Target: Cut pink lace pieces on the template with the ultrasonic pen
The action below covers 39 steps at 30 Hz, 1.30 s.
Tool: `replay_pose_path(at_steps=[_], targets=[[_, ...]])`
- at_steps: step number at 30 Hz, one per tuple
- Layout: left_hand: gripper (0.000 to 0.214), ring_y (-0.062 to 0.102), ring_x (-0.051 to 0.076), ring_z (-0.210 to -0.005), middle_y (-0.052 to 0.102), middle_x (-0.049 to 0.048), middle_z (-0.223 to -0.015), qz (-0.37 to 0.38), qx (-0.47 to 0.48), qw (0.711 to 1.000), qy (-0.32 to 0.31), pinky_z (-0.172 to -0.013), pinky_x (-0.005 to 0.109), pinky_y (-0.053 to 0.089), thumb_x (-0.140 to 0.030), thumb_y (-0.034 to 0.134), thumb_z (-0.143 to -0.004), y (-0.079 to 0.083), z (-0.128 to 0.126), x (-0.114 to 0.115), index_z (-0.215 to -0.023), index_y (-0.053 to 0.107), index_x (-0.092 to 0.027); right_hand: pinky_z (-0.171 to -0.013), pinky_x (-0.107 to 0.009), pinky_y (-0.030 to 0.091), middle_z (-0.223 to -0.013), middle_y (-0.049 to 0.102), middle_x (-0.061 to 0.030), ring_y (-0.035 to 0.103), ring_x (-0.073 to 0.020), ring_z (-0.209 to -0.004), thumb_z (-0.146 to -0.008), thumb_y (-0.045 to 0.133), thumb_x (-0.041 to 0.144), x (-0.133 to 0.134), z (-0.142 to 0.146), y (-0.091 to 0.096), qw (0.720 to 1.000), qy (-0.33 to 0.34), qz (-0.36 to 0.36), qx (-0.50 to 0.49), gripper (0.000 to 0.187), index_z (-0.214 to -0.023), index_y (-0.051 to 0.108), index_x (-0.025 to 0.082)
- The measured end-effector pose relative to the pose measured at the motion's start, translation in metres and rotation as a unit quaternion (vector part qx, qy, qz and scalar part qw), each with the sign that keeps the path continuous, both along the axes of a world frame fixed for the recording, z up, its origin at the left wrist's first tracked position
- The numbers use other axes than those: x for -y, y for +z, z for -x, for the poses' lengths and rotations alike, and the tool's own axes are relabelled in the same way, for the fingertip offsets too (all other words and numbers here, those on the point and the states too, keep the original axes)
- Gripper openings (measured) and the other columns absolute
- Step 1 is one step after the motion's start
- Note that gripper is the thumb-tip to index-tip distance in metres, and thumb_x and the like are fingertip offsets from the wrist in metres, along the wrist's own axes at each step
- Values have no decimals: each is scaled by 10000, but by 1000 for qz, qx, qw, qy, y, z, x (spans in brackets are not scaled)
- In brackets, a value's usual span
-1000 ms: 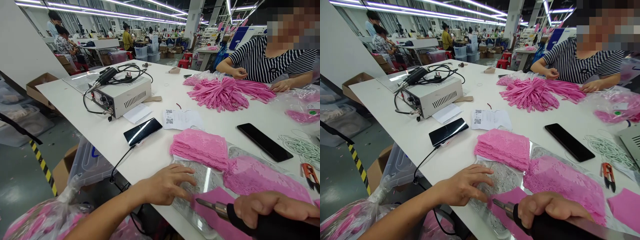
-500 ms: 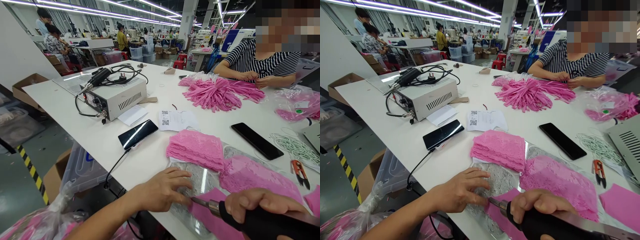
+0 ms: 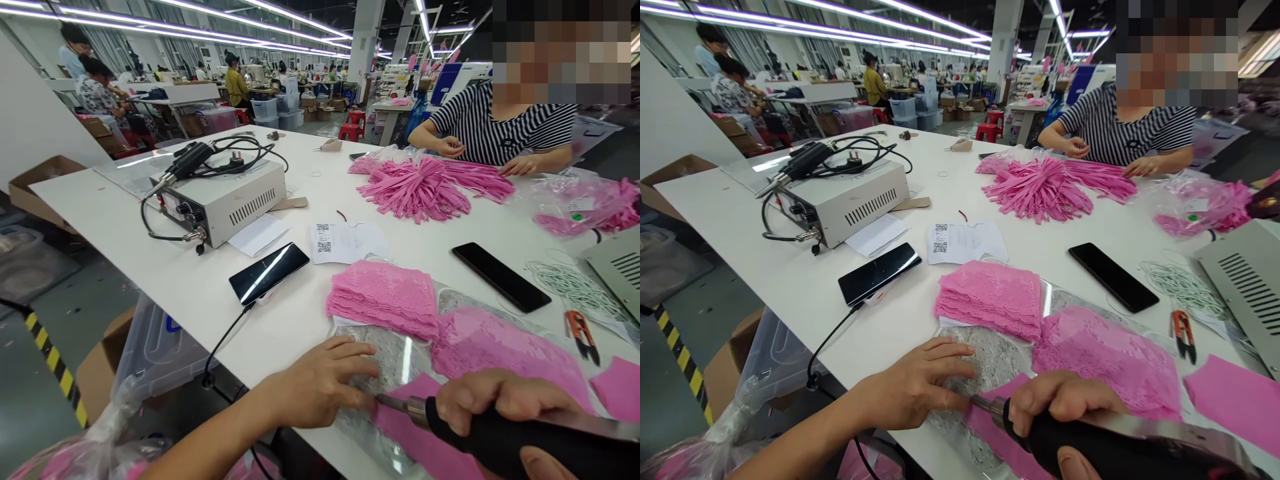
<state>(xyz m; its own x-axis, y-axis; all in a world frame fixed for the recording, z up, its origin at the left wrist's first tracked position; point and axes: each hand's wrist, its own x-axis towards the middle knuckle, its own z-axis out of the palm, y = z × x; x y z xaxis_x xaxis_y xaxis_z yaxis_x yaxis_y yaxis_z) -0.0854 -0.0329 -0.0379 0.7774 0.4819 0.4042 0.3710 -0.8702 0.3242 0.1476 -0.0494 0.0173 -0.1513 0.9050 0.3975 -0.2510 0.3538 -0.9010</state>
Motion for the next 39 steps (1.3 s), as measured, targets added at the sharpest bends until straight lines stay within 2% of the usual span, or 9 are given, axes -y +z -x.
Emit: replay_pose_path(at_steps=[4,7,11,13,15,19,26,32,39], targets=[[416,472,202,-1302,647,47,-1165,0,48,999,15,-1079,378,387,25,450,-742,3,2,2,-1006,660,-218,-589,-383,587,-761,586,-41,618,-209,-614,-848,658,370,-4,-11,11,996,-65,55,-36,107,-905,624,286],[376,512,213,-1260,663,82,-1127,8,66,998,9,-1077,408,395,-7,454,-795,15,0,3,-1070,635,-189,-534,-369,574,-721,571,-29,599,-196,-554,-790,712,395,-12,-27,15,988,-134,35,-70,157,-849,649,264],[257,584,195,-1149,693,85,-1086,1,70,998,6,-1001,350,441,-93,472,-898,28,-20,2,-1096,620,-163,-507,-321,563,-687,579,-18,596,-172,-540,-728,760,380,-19,-44,10,976,-192,26,-98,198,-789,659,221],[194,612,183,-1069,704,75,-1054,-29,83,996,6,-915,315,462,-144,486,-929,26,-37,1,-1066,624,-147,-527,-308,565,-712,591,-22,605,-167,-560,-744,740,352,-20,-47,6,975,-191,23,-107,170,-818,663,219],[161,624,172,-989,707,68,-1020,-66,95,993,3,-834,304,458,-176,494,-937,17,-53,-1,-1021,625,-134,-556,-313,573,-740,598,-26,617,-169,-584,-775,713,331,-19,-46,3,979,-178,20,-102,138,-849,665,225],[161,613,165,-948,696,73,-1040,-124,93,988,20,-786,305,426,-185,482,-943,-3,-71,-3,-997,625,-134,-543,-319,573,-738,593,-23,621,-173,-573,-789,723,350,-19,-42,3,982,-166,15,-92,150,-858,658,234],[137,609,162,-956,686,75,-1068,-124,82,989,7,-773,301,399,-128,514,-927,-5,-71,-4,-978,640,-114,-541,-298,571,-741,595,-18,624,-163,-574,-797,724,354,-21,-38,0,981,-161,20,-104,157,-871,650,236],[127,600,154,-995,676,61,-1091,-124,68,990,6,-784,291,416,-154,525,-929,-12,-71,-4,-991,635,-141,-550,-312,573,-758,596,-23,626,-170,-589,-821,696,340,-22,-38,-2,983,-158,8,-91,128,-898,653,247],[109,604,163,-978,682,78,-1066,-121,75,990,-3,-772,283,419,-132,546,-916,-8,-70,-5,-968,642,-124,-526,-306,569,-722,599,-20,620,-169,-564,-808,711,348,-23,-35,0,982,-169,2,-81,143,-870,647,236]])
